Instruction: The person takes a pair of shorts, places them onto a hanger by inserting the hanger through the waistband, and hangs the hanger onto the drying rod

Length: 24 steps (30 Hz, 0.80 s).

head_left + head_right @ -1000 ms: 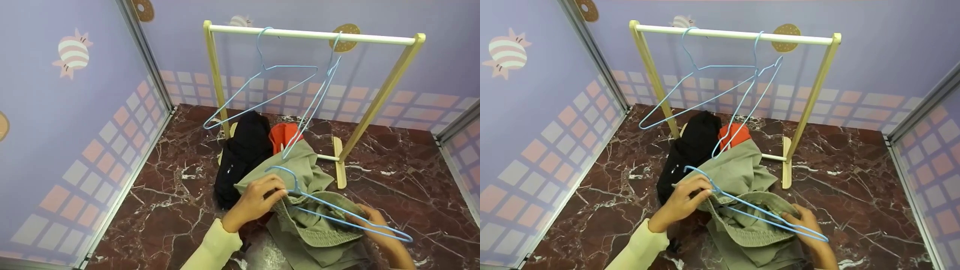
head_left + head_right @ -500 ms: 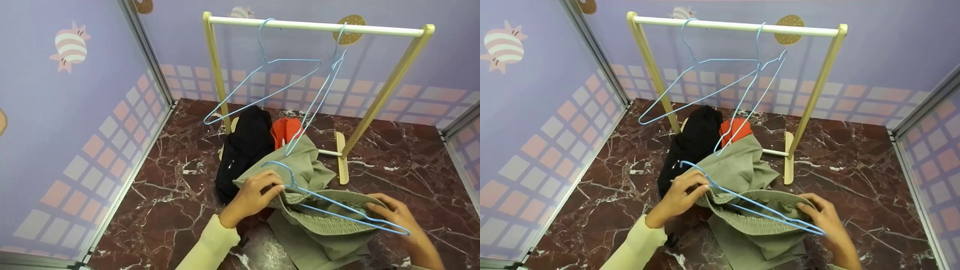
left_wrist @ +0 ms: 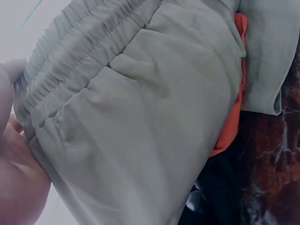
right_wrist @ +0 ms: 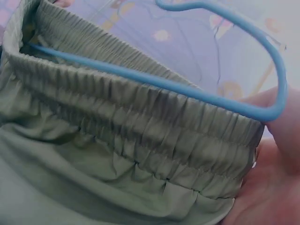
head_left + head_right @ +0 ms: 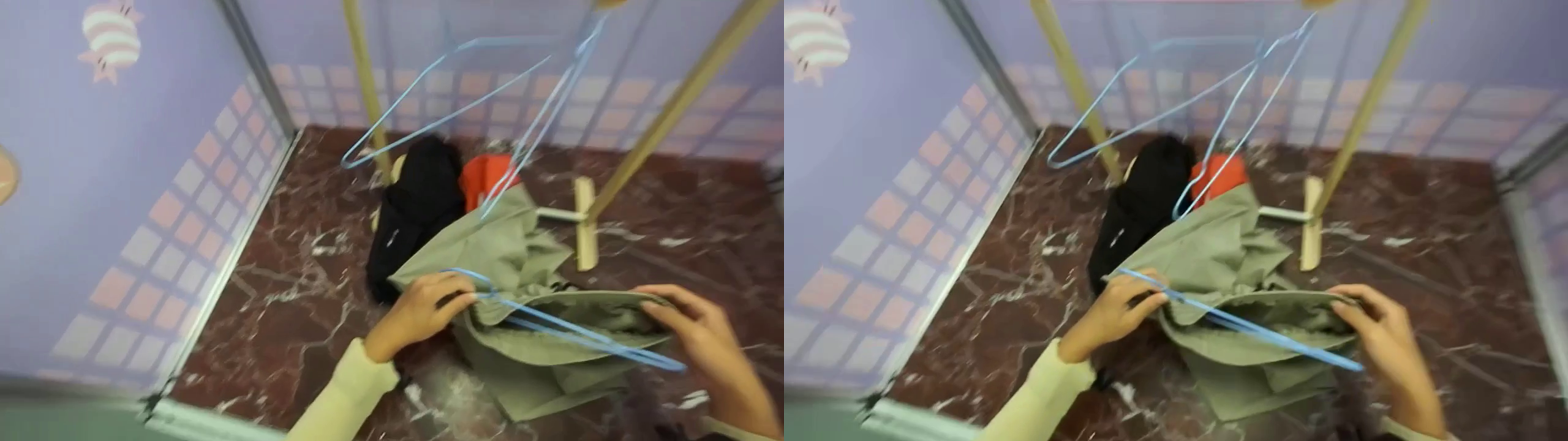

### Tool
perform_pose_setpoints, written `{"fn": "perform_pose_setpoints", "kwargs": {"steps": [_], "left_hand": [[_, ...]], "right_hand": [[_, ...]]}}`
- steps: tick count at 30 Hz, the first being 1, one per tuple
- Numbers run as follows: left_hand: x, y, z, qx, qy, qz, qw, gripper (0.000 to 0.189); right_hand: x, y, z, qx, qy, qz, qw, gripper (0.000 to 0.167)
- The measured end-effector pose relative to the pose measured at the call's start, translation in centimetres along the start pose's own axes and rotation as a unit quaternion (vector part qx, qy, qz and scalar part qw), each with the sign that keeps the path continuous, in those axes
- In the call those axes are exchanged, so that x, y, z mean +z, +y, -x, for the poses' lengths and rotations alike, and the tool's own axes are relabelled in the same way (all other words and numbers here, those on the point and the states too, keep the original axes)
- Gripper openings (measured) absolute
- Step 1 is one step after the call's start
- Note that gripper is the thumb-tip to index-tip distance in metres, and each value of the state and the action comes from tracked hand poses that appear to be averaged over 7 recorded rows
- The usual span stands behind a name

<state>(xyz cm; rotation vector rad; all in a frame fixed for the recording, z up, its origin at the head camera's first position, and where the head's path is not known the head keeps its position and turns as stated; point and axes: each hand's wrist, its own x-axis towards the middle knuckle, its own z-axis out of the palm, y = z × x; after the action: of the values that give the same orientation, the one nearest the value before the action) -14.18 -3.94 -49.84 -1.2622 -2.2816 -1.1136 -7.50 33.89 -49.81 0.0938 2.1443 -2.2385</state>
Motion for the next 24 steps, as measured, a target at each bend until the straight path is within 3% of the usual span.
{"fn": "perform_pose_setpoints", "kwargs": {"steps": [4,9,14,24], "left_hand": [[-0.7,0.1,0.2,-0.001,0.002,0.023,0.9997,0.011],[-1.1,0.5,-1.6,-0.008,0.030,0.031,0.9991,0.012],[-1.5,0.3,-2.4,-0.033,0.060,0.036,0.9970,0.014],[-1.9,0.2,-2.6,-0.018,0.024,0.022,0.9993,0.016]], "right_hand": [[1.0,-1.4,0.4,0.012,-0.008,0.020,0.9997,0.026],[0.1,-4.0,1.1,-0.012,0.013,0.056,0.9983,0.027],[-0.6,-4.4,1.5,-0.019,0.008,0.062,0.9979,0.023],[-1.7,-5.2,1.6,0.004,0.039,0.065,0.9971,0.019]]}}
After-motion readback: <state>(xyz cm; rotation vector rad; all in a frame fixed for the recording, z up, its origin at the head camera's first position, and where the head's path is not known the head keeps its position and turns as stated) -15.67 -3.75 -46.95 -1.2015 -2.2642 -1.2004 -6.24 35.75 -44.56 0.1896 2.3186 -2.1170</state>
